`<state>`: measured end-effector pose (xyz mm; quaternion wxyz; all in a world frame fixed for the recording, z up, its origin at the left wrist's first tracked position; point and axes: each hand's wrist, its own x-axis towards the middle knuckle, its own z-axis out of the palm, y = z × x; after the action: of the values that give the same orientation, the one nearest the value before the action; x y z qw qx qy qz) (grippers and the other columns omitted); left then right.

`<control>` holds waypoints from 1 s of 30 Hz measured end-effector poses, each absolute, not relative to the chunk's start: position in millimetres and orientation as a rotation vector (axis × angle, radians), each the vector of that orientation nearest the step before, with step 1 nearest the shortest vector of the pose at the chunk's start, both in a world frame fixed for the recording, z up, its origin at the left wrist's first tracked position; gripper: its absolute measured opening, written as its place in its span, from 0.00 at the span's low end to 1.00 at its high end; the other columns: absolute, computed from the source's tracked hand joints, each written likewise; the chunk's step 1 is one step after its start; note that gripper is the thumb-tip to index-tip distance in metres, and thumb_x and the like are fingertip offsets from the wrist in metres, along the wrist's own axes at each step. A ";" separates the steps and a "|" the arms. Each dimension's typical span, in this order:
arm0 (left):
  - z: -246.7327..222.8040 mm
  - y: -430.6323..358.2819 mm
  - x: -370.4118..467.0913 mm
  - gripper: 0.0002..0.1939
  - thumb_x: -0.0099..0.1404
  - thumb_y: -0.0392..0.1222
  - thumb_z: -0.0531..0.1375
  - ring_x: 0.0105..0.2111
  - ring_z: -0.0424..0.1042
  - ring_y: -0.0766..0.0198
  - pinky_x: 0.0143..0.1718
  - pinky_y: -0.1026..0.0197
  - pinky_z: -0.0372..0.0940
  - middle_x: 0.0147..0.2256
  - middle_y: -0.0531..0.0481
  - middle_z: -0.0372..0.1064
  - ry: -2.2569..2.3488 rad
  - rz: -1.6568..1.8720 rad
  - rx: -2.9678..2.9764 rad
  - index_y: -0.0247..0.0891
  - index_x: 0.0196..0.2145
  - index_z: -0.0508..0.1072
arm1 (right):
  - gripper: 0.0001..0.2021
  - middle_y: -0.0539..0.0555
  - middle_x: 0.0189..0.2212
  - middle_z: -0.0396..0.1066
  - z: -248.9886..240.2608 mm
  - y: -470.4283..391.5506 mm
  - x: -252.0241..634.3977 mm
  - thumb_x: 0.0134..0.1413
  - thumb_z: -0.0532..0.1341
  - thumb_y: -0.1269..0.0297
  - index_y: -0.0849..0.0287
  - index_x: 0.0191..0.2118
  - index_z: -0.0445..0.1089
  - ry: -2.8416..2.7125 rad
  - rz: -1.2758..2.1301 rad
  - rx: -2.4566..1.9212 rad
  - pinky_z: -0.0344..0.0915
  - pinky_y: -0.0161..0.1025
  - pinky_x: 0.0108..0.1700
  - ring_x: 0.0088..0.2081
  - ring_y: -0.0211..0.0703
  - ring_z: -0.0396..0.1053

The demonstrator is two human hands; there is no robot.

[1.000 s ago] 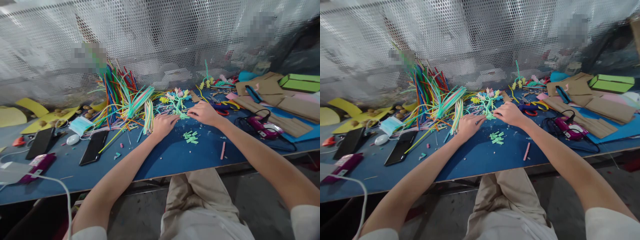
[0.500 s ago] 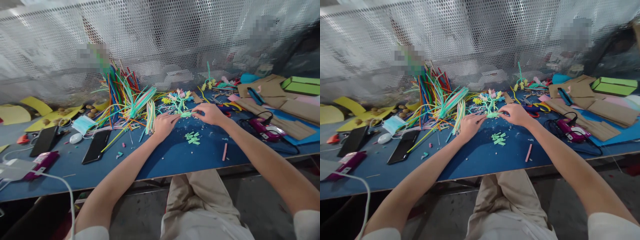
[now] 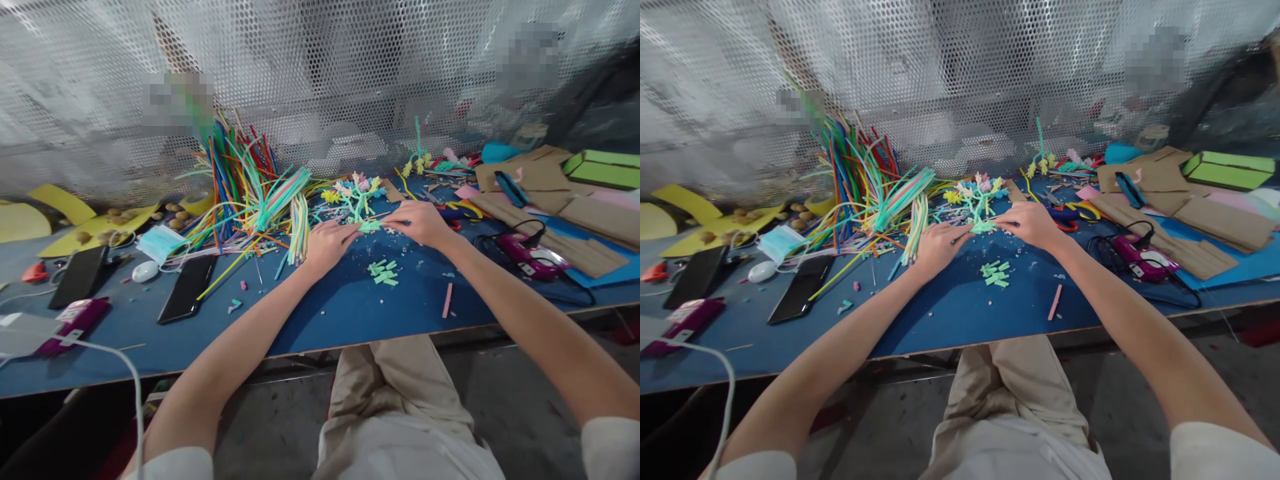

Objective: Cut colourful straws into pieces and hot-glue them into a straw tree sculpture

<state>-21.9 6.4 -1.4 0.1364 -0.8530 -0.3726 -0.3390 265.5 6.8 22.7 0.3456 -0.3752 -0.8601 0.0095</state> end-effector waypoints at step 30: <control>-1.7 4.1 -22.4 0.13 0.75 0.51 0.63 0.34 0.79 0.60 0.36 0.58 0.66 0.37 0.50 0.84 -1.034 -1.086 -2.421 0.49 0.49 0.85 | 0.07 0.55 0.38 0.73 31.3 6.0 271.3 0.72 0.56 0.59 0.53 0.43 0.69 -2.039 0.018 -0.898 0.68 0.46 0.41 0.37 0.47 0.71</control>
<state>-22.4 4.1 -1.7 0.1462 -0.8410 -0.3592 -0.3771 271.3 6.0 31.3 0.4409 -0.3618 -0.8214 0.0074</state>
